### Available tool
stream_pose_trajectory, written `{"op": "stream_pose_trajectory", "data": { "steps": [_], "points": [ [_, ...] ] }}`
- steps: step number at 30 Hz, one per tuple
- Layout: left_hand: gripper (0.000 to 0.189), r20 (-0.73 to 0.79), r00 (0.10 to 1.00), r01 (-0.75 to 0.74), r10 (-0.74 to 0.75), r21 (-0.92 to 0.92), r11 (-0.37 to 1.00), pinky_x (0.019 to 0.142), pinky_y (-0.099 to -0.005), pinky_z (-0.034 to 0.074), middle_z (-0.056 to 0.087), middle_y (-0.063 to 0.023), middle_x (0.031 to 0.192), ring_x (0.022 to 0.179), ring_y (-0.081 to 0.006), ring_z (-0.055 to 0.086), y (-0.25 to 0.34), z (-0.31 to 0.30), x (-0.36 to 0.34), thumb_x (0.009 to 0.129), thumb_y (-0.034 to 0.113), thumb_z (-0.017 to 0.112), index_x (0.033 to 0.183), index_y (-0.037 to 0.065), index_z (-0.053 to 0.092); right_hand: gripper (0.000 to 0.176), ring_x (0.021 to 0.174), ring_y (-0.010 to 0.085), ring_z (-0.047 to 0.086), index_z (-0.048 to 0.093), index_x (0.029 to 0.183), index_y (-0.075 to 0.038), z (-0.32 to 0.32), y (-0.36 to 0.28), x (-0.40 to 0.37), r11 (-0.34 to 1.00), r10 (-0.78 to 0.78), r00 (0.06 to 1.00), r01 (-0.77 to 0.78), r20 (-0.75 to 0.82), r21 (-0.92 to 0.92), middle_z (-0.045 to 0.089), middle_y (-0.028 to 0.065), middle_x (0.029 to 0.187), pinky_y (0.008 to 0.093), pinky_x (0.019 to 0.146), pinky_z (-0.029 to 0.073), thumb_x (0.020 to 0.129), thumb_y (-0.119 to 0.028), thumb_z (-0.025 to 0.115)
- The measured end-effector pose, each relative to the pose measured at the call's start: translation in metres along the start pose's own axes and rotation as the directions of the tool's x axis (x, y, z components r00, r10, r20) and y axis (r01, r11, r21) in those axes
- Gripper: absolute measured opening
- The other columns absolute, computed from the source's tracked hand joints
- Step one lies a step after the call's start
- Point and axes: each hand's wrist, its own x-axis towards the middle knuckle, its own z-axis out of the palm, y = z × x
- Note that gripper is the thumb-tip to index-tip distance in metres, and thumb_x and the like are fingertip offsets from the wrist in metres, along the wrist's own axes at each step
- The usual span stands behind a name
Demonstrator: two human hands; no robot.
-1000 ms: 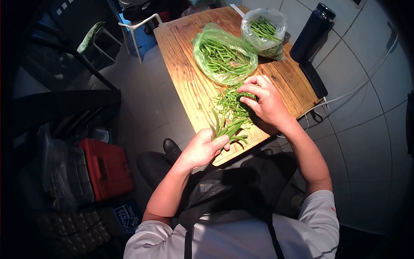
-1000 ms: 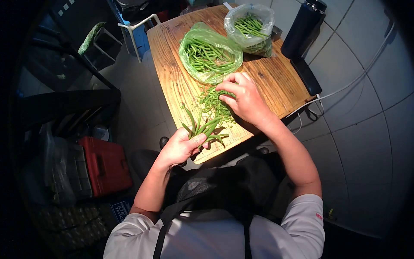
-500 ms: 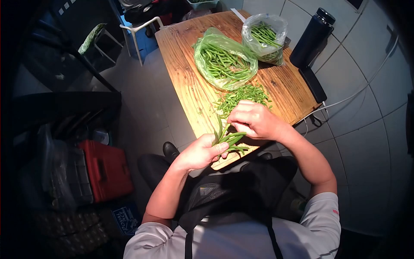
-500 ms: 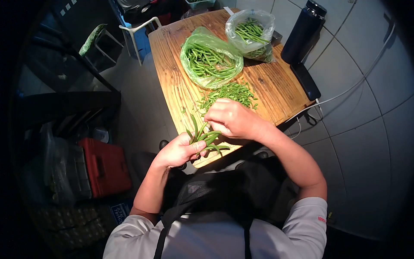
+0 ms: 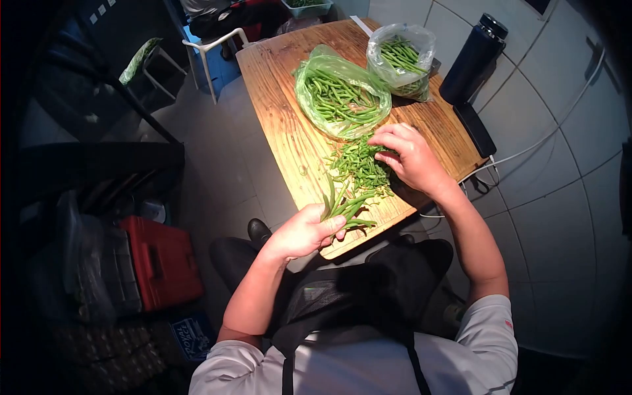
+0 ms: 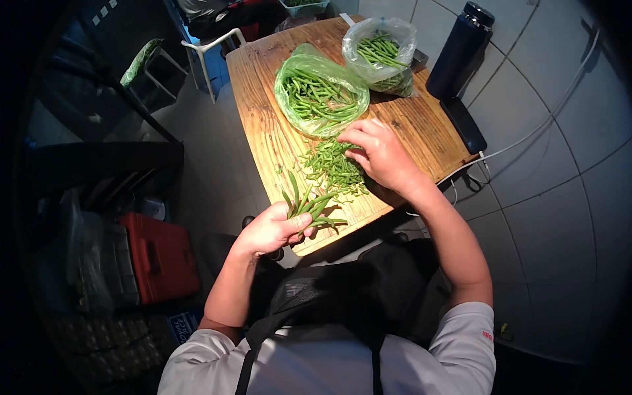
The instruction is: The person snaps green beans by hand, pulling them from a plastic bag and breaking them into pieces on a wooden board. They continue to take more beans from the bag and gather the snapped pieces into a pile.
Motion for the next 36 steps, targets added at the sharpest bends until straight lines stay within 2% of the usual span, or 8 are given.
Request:
{"op": "stream_pose_trajectory", "data": {
  "steps": [8, 15, 24, 26, 28, 29, 32, 36],
  "points": [
    [0.026, 0.054, 0.998, 0.024, -0.029, 0.088, 0.996, 0.055, -0.0223, 0.038, 0.054, 0.0047, 0.071, 0.059, -0.0049, 0.044, 0.009, 0.001, -0.002, 0.104, 0.024, 0.055, 0.086, 0.006, 0.062, 0.033, 0.099, 0.0269, 0.062, 0.069, 0.112, -0.012, -0.007, -0.054, 0.014, 0.867, -0.486, 0.861, 0.497, 0.150, -0.045, 0.064, 0.0118, 0.115, 0.0392, 0.084, 0.048, 0.079, -0.015, 0.063],
    [0.027, 0.042, 0.999, 0.025, -0.028, 0.083, 0.996, 0.057, -0.0228, 0.039, 0.052, 0.0053, 0.071, 0.060, -0.0052, 0.044, 0.005, -0.001, -0.002, 0.104, 0.025, 0.054, 0.085, 0.007, 0.060, 0.029, 0.098, 0.0243, 0.063, 0.066, 0.103, -0.005, -0.004, -0.045, 0.021, 0.768, -0.578, 0.771, 0.625, 0.267, -0.143, 0.065, 0.0100, 0.110, 0.0360, 0.081, 0.050, 0.078, -0.019, 0.061],
    [0.031, 0.030, 0.999, -0.023, 0.020, 0.086, 0.996, 0.054, -0.0227, 0.035, 0.052, 0.0053, 0.067, 0.058, -0.0049, 0.042, 0.006, 0.003, 0.000, 0.104, 0.027, 0.056, 0.082, 0.006, 0.063, 0.023, 0.082, 0.0293, 0.062, 0.066, 0.103, 0.000, 0.016, -0.032, 0.010, 0.901, -0.370, 0.924, 0.330, 0.101, 0.283, 0.065, 0.0098, 0.092, 0.0362, 0.073, 0.052, 0.081, -0.002, 0.068],
    [0.031, 0.011, 1.000, -0.006, 0.005, 0.097, 0.995, 0.054, -0.0223, 0.036, 0.052, 0.0054, 0.067, 0.058, -0.0048, 0.043, 0.007, 0.005, 0.000, 0.103, 0.027, 0.056, 0.082, 0.006, 0.063, 0.014, 0.079, 0.0174, 0.062, 0.065, 0.103, 0.001, 0.025, -0.034, -0.001, 0.878, -0.088, 0.989, 0.020, 0.120, 0.478, 0.066, 0.0044, 0.088, 0.0303, 0.071, 0.051, 0.090, -0.003, 0.064],
    [0.030, -0.001, 1.000, 0.002, -0.002, 0.087, 0.996, 0.054, -0.0219, 0.036, 0.052, 0.0055, 0.068, 0.058, -0.0046, 0.043, 0.006, 0.006, 0.001, 0.103, 0.027, 0.056, 0.083, 0.006, 0.063, 0.012, 0.081, 0.0101, 0.060, 0.065, 0.103, 0.001, 0.027, -0.040, -0.006, 0.610, 0.271, 0.916, -0.400, 0.295, 0.684, 0.066, 0.0016, 0.091, 0.0273, 0.072, 0.050, 0.093, -0.005, 0.062],
    [0.030, -0.002, 1.000, 0.001, -0.001, 0.072, 0.997, 0.054, -0.0218, 0.037, 0.052, 0.0055, 0.068, 0.058, -0.0045, 0.043, 0.004, 0.006, 0.002, 0.103, 0.027, 0.056, 0.082, 0.006, 0.063, 0.010, 0.078, 0.0030, 0.054, 0.067, 0.101, 0.001, 0.025, -0.041, -0.003, 0.574, 0.312, 0.929, -0.350, 0.198, 0.740, 0.064, -0.0003, 0.085, 0.0239, 0.069, 0.047, 0.095, -0.005, 0.062],
    [0.030, 0.000, 1.000, 0.014, -0.014, 0.051, 0.999, 0.054, -0.0214, 0.038, 0.053, 0.0057, 0.069, 0.059, -0.0043, 0.043, 0.006, 0.004, 0.000, 0.103, 0.027, 0.056, 0.083, 0.006, 0.063, 0.011, 0.079, 0.0140, 0.065, 0.068, 0.099, -0.001, 0.010, -0.023, 0.010, 0.880, 0.227, 0.974, -0.191, -0.030, 0.435, 0.068, 0.0066, 0.086, 0.0273, 0.071, 0.051, 0.090, -0.005, 0.068],
    [0.029, -0.028, 0.999, 0.018, -0.017, 0.047, 0.999, 0.054, -0.0211, 0.038, 0.053, 0.0059, 0.070, 0.059, -0.0041, 0.043, 0.007, 0.003, 0.001, 0.104, 0.027, 0.056, 0.083, 0.007, 0.063, 0.018, 0.088, 0.0255, 0.065, 0.069, 0.097, -0.003, -0.001, 0.001, 0.017, 1.000, 0.008, 1.000, -0.008, -0.012, -0.004, 0.066, 0.0103, 0.094, 0.0355, 0.076, 0.053, 0.080, -0.004, 0.074]
  ]
}}
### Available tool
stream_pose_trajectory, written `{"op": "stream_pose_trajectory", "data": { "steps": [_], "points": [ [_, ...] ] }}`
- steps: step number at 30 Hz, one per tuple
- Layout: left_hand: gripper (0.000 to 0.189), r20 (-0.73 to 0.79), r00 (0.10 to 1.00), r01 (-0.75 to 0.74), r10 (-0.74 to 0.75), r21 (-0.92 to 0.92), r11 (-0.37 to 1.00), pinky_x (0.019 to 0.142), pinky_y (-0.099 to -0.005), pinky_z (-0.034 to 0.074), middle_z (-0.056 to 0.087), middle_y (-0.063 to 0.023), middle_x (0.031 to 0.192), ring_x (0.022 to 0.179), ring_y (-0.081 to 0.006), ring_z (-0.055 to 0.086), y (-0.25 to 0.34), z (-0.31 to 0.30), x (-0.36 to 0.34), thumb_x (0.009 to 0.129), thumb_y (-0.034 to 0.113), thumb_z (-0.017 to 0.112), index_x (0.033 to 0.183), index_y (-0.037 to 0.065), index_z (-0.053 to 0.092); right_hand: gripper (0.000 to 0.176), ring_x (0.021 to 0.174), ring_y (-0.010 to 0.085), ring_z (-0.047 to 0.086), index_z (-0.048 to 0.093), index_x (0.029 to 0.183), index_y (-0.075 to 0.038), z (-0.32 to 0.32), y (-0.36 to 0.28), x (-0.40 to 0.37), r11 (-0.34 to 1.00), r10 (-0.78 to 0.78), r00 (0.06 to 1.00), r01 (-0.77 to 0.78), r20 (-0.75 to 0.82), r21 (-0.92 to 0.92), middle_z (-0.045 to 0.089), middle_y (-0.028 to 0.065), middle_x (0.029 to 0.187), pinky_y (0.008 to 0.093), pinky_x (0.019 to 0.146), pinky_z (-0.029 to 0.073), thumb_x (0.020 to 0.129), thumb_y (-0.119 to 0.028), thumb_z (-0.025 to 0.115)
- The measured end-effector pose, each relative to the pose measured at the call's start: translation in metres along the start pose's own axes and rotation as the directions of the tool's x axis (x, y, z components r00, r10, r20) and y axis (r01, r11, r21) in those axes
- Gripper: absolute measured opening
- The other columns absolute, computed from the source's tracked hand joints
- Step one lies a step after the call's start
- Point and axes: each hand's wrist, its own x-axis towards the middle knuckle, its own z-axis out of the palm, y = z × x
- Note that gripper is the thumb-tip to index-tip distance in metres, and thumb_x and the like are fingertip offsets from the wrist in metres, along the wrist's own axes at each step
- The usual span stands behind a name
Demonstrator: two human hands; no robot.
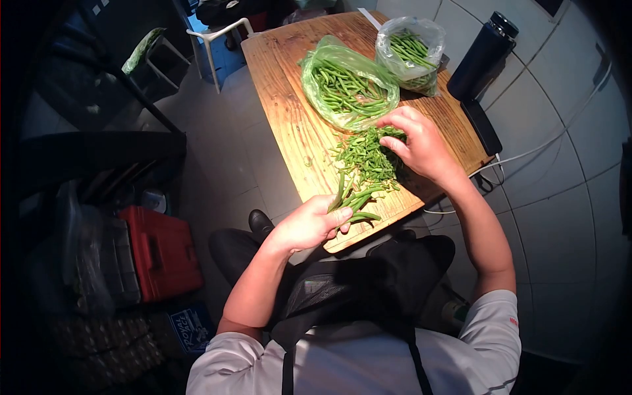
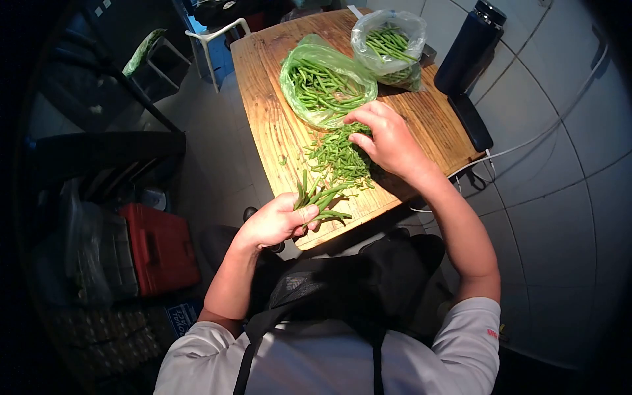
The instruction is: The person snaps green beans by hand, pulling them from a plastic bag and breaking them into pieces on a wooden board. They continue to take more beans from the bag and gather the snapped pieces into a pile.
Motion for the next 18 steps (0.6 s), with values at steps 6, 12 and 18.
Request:
{"op": "stream_pose_trajectory", "data": {
  "steps": [6, 12, 18],
  "points": [
    [0.022, 0.040, 0.999, 0.010, -0.012, 0.029, 1.000, 0.059, -0.0233, 0.042, 0.055, 0.0046, 0.077, 0.065, -0.0052, 0.046, -0.001, -0.003, 0.002, 0.105, 0.022, 0.052, 0.095, 0.005, 0.062, 0.032, 0.092, 0.0261, 0.063, 0.070, 0.109, -0.009, -0.016, -0.052, 0.003, 0.885, -0.464, 0.869, 0.464, 0.172, 0.043, 0.063, 0.0102, 0.105, 0.0367, 0.079, 0.050, 0.079, -0.017, 0.071],
    [0.022, 0.012, 0.996, 0.092, -0.093, 0.043, 0.995, 0.061, -0.0238, 0.042, 0.055, 0.0044, 0.077, 0.066, -0.0055, 0.046, 0.001, -0.001, 0.002, 0.105, 0.021, 0.052, 0.096, 0.005, 0.062, 0.033, 0.085, 0.0211, 0.062, 0.066, 0.106, -0.003, -0.008, -0.063, 0.005, 0.714, -0.607, 0.700, 0.688, 0.375, -0.129, 0.065, 0.0076, 0.100, 0.0333, 0.073, 0.049, 0.077, -0.017, 0.062],
    [0.029, 0.021, 0.999, 0.024, -0.025, 0.053, 0.998, 0.056, -0.0221, 0.039, 0.053, 0.0058, 0.070, 0.061, -0.0048, 0.045, -0.007, 0.001, 0.004, 0.104, 0.028, 0.056, 0.084, 0.007, 0.061, 0.031, 0.080, 0.0216, 0.061, 0.066, 0.101, -0.002, -0.001, -0.053, -0.003, 0.802, -0.542, 0.778, 0.592, 0.318, -0.079, 0.063, 0.0071, 0.089, 0.0347, 0.071, 0.048, 0.073, -0.015, 0.069]
  ]
}}
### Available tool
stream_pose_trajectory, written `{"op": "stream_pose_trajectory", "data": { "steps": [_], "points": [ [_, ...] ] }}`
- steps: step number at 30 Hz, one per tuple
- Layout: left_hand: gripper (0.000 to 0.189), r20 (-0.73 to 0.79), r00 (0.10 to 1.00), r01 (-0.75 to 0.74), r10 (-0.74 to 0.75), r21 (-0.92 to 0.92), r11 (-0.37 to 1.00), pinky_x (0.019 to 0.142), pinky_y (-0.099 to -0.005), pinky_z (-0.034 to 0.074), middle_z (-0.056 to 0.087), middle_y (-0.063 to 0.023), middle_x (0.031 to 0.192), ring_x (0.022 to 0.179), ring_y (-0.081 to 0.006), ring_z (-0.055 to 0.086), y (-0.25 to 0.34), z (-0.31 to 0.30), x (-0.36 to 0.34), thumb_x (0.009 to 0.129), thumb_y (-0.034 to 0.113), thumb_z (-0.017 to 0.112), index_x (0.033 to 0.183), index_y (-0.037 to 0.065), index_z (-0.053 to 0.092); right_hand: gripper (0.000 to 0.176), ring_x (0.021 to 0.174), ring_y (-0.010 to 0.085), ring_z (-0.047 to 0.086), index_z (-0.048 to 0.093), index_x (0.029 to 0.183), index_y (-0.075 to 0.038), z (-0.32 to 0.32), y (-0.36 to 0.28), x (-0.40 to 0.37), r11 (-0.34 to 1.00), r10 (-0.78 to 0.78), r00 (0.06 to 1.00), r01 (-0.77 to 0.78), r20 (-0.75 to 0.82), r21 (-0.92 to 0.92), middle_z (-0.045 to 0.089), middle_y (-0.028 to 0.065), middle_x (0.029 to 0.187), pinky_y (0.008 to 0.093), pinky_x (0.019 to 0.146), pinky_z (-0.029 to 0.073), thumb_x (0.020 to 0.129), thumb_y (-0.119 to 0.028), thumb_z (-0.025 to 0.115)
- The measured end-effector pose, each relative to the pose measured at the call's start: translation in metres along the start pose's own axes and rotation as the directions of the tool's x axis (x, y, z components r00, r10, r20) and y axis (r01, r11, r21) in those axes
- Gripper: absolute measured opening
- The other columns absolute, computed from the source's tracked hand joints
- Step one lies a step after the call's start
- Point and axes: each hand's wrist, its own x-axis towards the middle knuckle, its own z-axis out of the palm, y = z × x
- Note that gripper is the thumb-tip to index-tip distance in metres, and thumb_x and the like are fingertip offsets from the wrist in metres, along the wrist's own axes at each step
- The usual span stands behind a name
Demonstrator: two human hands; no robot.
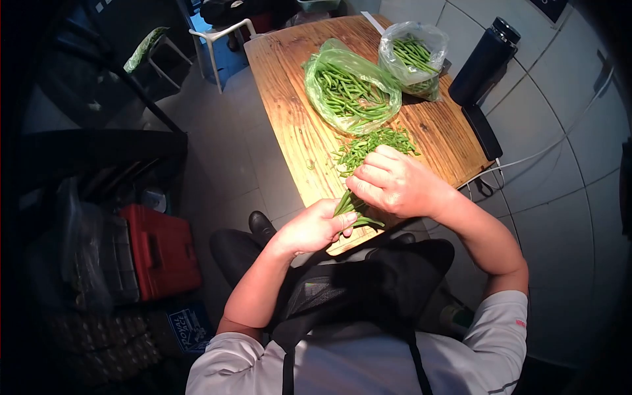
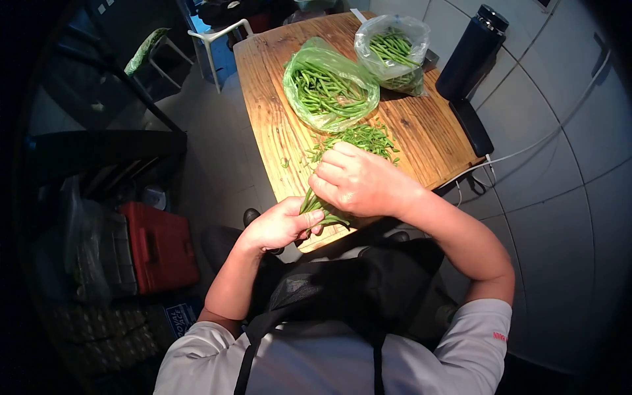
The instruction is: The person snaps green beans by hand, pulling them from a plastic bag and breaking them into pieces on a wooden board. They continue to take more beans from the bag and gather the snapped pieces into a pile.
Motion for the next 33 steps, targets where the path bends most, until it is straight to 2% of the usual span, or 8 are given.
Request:
{"op": "stream_pose_trajectory", "data": {
  "steps": [5, 9, 13, 17, 21, 24, 27, 33],
  "points": [
    [0.029, -0.004, 1.000, -0.025, 0.025, 0.037, 0.999, 0.056, -0.0223, 0.039, 0.051, 0.0059, 0.069, 0.061, -0.0045, 0.044, 0.003, 0.002, 0.000, 0.104, 0.027, 0.055, 0.082, 0.008, 0.061, 0.022, 0.076, 0.0242, 0.061, 0.068, 0.096, -0.003, 0.017, -0.009, 0.000, 0.933, 0.258, 0.954, -0.204, -0.154, 0.296, 0.062, 0.0087, 0.082, 0.0363, 0.069, 0.048, 0.075, -0.006, 0.072],
    [0.029, -0.030, 0.999, -0.015, 0.015, 0.007, 1.000, 0.055, -0.0218, 0.038, 0.050, 0.0059, 0.068, 0.060, -0.0044, 0.043, 0.007, 0.006, -0.001, 0.104, 0.026, 0.055, 0.083, 0.007, 0.061, 0.009, 0.068, 0.0232, 0.064, 0.072, 0.091, -0.001, 0.009, 0.002, 0.003, 0.782, 0.575, 0.765, -0.410, -0.290, 0.470, 0.065, 0.0107, 0.077, 0.0328, 0.062, 0.051, 0.082, -0.001, 0.069],
    [0.026, -0.025, 0.999, -0.050, 0.047, -0.115, 0.992, 0.055, -0.0217, 0.037, 0.052, 0.0044, 0.073, 0.062, -0.0049, 0.042, 0.008, 0.002, -0.004, 0.105, 0.023, 0.053, 0.087, 0.006, 0.060, 0.020, 0.084, 0.0306, 0.065, 0.070, 0.100, -0.004, 0.005, 0.034, -0.019, 0.702, 0.686, 0.707, -0.580, -0.173, 0.413, 0.067, 0.0130, 0.095, 0.0371, 0.073, 0.053, 0.081, -0.001, 0.072],
    [0.023, -0.044, 0.999, -0.033, 0.022, -0.289, 0.957, 0.047, -0.0206, 0.034, 0.054, 0.0019, 0.077, 0.055, -0.0052, 0.042, -0.004, -0.009, 0.000, 0.104, 0.021, 0.053, 0.094, 0.002, 0.061, 0.027, 0.099, 0.0321, 0.063, 0.069, 0.108, -0.006, 0.019, 0.039, -0.037, 0.807, 0.589, 0.773, -0.580, -0.236, 0.112, 0.065, 0.0133, 0.106, 0.0402, 0.086, 0.050, 0.082, -0.007, 0.075],
    [0.022, -0.132, 0.986, -0.154, 0.103, -0.471, 0.869, 0.048, -0.0179, 0.034, 0.054, 0.0001, 0.082, 0.056, -0.0042, 0.042, 0.007, -0.004, -0.001, 0.104, 0.020, 0.053, 0.112, 0.000, 0.060, 0.036, 0.102, 0.0273, 0.063, 0.064, 0.123, -0.004, 0.016, 0.017, -0.039, 0.700, 0.712, 0.647, -0.620, -0.275, 0.354, 0.064, 0.0121, 0.115, 0.0356, 0.091, 0.049, 0.089, -0.013, 0.072],
    [0.022, -0.111, 0.985, -0.170, 0.129, -0.554, 0.815, 0.048, -0.0174, 0.034, 0.054, 0.0006, 0.084, 0.057, -0.0041, 0.043, 0.009, -0.002, 0.002, 0.104, 0.020, 0.054, 0.114, 0.001, 0.059, 0.047, 0.109, 0.0225, 0.060, 0.055, 0.134, -0.002, 0.026, -0.016, -0.025, 0.295, 0.853, 0.512, -0.316, -0.100, 0.902, 0.060, 0.0104, 0.125, 0.0343, 0.095, 0.048, 0.094, -0.020, 0.070],
    [0.020, -0.108, 0.988, -0.153, 0.110, -0.600, 0.785, 0.048, -0.0186, 0.035, 0.052, -0.0008, 0.074, 0.053, -0.0056, 0.040, 0.014, 0.016, 0.007, 0.102, 0.017, 0.055, 0.114, 0.001, 0.058, 0.083, 0.126, 0.0222, 0.049, 0.033, 0.151, -0.002, 0.048, -0.044, -0.011, 0.238, 0.797, 0.599, -0.194, -0.078, 0.952, 0.044, 0.0143, 0.144, 0.0367, 0.101, 0.045, 0.089, -0.037, 0.075],
    [0.011, 0.036, 0.999, 0.016, -0.005, -0.295, 0.955, 0.047, -0.0202, 0.038, 0.062, -0.0060, 0.081, 0.056, -0.0086, 0.053, 0.032, 0.023, 0.004, 0.094, 0.004, 0.055, 0.100, 0.004, 0.064, 0.086, 0.128, 0.0256, 0.052, 0.034, 0.148, 0.004, 0.044, -0.045, 0.000, 0.299, 0.741, 0.667, -0.222, -0.079, 0.928, 0.050, 0.0192, 0.139, 0.0378, 0.105, 0.043, 0.083, -0.026, 0.082]
  ]
}}
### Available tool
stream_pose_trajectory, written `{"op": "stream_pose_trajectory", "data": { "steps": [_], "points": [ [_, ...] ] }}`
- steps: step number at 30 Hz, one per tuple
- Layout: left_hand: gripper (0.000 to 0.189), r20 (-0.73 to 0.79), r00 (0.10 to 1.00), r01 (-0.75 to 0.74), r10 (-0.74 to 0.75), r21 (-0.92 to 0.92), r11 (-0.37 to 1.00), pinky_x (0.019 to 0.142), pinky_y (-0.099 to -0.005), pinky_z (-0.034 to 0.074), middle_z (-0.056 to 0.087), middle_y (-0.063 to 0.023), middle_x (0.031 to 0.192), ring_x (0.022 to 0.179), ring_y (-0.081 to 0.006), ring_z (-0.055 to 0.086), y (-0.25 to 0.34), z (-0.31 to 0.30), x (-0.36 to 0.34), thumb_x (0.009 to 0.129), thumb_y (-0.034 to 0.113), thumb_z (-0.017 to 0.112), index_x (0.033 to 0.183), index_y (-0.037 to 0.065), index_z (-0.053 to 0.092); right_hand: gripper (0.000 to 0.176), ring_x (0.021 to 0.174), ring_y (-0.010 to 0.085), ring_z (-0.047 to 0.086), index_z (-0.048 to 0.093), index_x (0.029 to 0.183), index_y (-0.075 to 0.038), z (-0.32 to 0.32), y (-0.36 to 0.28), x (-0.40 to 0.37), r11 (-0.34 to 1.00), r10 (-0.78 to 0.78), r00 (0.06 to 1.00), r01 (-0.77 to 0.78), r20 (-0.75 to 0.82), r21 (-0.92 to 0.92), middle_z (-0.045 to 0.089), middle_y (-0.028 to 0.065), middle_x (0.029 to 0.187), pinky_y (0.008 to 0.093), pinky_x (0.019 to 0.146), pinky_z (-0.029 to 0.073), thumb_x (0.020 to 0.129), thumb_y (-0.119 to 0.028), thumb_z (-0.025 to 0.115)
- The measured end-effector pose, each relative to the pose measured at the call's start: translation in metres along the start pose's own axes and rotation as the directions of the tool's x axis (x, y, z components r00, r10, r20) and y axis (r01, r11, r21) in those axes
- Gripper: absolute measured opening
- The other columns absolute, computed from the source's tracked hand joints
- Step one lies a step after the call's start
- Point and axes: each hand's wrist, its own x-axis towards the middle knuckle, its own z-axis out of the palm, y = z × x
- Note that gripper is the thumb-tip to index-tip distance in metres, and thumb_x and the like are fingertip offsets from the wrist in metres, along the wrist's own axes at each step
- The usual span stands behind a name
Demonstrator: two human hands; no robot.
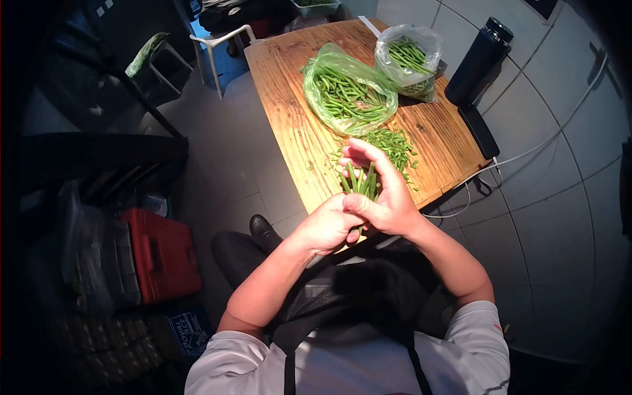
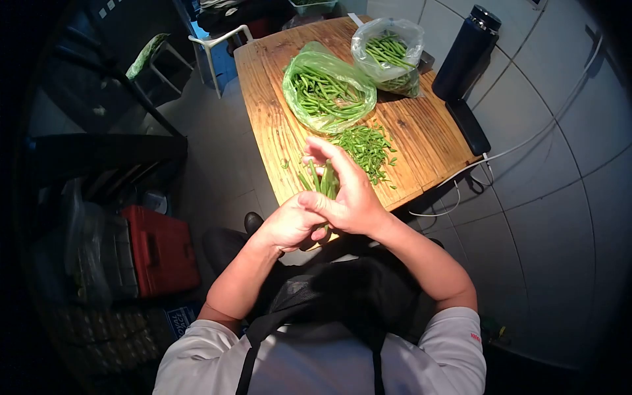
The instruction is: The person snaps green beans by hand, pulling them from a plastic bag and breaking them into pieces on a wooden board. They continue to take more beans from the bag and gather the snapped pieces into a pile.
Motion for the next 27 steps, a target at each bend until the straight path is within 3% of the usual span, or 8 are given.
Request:
{"op": "stream_pose_trajectory", "data": {
  "steps": [3, 7, 8, 12, 14, 16, 18, 27],
  "points": [
    [0.010, 0.069, 0.997, -0.019, 0.026, -0.093, 0.995, 0.049, -0.0206, 0.041, 0.065, -0.0075, 0.085, 0.057, -0.0096, 0.055, -0.008, -0.002, 0.000, 0.095, 0.006, 0.056, 0.095, 0.003, 0.065, 0.088, 0.126, 0.0254, 0.054, 0.035, 0.148, 0.004, -0.001, -0.006, 0.002, 0.995, -0.036, 0.998, 0.031, 0.059, 0.091, 0.052, 0.0183, 0.137, 0.0378, 0.103, 0.045, 0.080, -0.022, 0.084],
    [0.015, 0.066, 0.998, -0.011, 0.023, -0.172, 0.985, 0.051, -0.0209, 0.043, 0.065, -0.0066, 0.085, 0.060, -0.0097, 0.057, -0.008, 0.006, -0.003, 0.099, 0.015, 0.058, 0.095, 0.002, 0.065, 0.054, 0.102, 0.0212, 0.064, 0.058, 0.128, -0.001, -0.020, -0.017, 0.006, 0.973, -0.050, 0.982, 0.089, 0.183, -0.214, 0.063, 0.0130, 0.119, 0.0340, 0.089, 0.051, 0.080, -0.014, 0.081],
    [0.017, 0.093, 0.995, -0.008, 0.023, -0.158, 0.987, 0.051, -0.0206, 0.042, 0.063, -0.0053, 0.083, 0.060, -0.0092, 0.056, -0.011, 0.005, -0.001, 0.100, 0.018, 0.058, 0.094, 0.003, 0.065, 0.039, 0.100, 0.0192, 0.065, 0.063, 0.119, -0.001, -0.023, -0.015, 0.007, 0.963, -0.096, 0.972, 0.145, 0.216, -0.225, 0.063, 0.0118, 0.114, 0.0335, 0.088, 0.052, 0.083, -0.006, 0.077],
    [0.025, 0.105, 0.995, 0.008, 0.002, -0.099, 0.995, 0.050, -0.0201, 0.037, 0.056, 0.0002, 0.076, 0.060, -0.0076, 0.049, -0.012, 0.001, -0.002, 0.102, 0.027, 0.058, 0.089, 0.006, 0.061, 0.026, 0.093, 0.0206, 0.064, 0.066, 0.109, -0.002, -0.033, -0.016, 0.004, 0.980, 0.026, 0.988, 0.005, 0.149, -0.200, 0.065, 0.0106, 0.104, 0.0341, 0.080, 0.052, 0.084, 0.004, 0.066],
    [0.023, 0.107, 0.994, -0.024, 0.029, -0.046, 0.999, 0.051, -0.0209, 0.033, 0.049, 0.0039, 0.073, 0.059, -0.0061, 0.042, -0.004, -0.001, -0.006, 0.102, 0.026, 0.057, 0.087, 0.008, 0.058, 0.025, 0.091, 0.0243, 0.064, 0.067, 0.109, -0.002, -0.032, -0.018, 0.007, 0.861, -0.186, 0.955, 0.271, 0.230, -0.430, 0.065, 0.0115, 0.104, 0.0341, 0.080, 0.053, 0.084, 0.002, 0.067],
    [0.022, 0.114, 0.993, -0.067, 0.039, 0.255, 0.965, 0.054, -0.0230, 0.038, 0.052, 0.0023, 0.075, 0.062, -0.0068, 0.045, 0.000, -0.013, -0.004, 0.103, 0.022, 0.054, 0.088, 0.006, 0.056, 0.025, 0.086, 0.0309, 0.064, 0.067, 0.108, -0.002, -0.031, -0.026, 0.013, 0.652, -0.338, 0.867, 0.497, 0.367, -0.573, 0.065, 0.0130, 0.104, 0.0357, 0.079, 0.054, 0.084, -0.007, 0.071],
    [0.016, 0.018, 1.000, -0.027, 0.020, 0.468, 0.883, 0.058, -0.0256, 0.041, 0.053, 0.0018, 0.075, 0.064, -0.0069, 0.047, 0.005, -0.014, -0.008, 0.103, 0.017, 0.051, 0.094, 0.005, 0.058, 0.026, 0.082, 0.0301, 0.065, 0.068, 0.107, -0.002, -0.029, -0.026, 0.010, 0.663, -0.295, 0.879, 0.471, 0.375, -0.582, 0.065, 0.0131, 0.104, 0.0353, 0.076, 0.054, 0.084, -0.014, 0.073],
    [0.014, 0.131, 0.990, -0.105, 0.055, 0.420, 0.901, 0.052, -0.0231, 0.040, 0.060, 0.0007, 0.081, 0.058, -0.0053, 0.047, 0.021, -0.005, -0.014, 0.104, 0.019, 0.053, 0.107, 0.007, 0.060, 0.015, 0.065, 0.0239, 0.065, 0.072, 0.086, -0.003, -0.037, -0.010, 0.002, 0.854, -0.134, 0.958, 0.242, 0.256, -0.461, 0.066, 0.0089, 0.074, 0.0322, 0.059, 0.050, 0.087, -0.018, 0.076]
  ]
}}
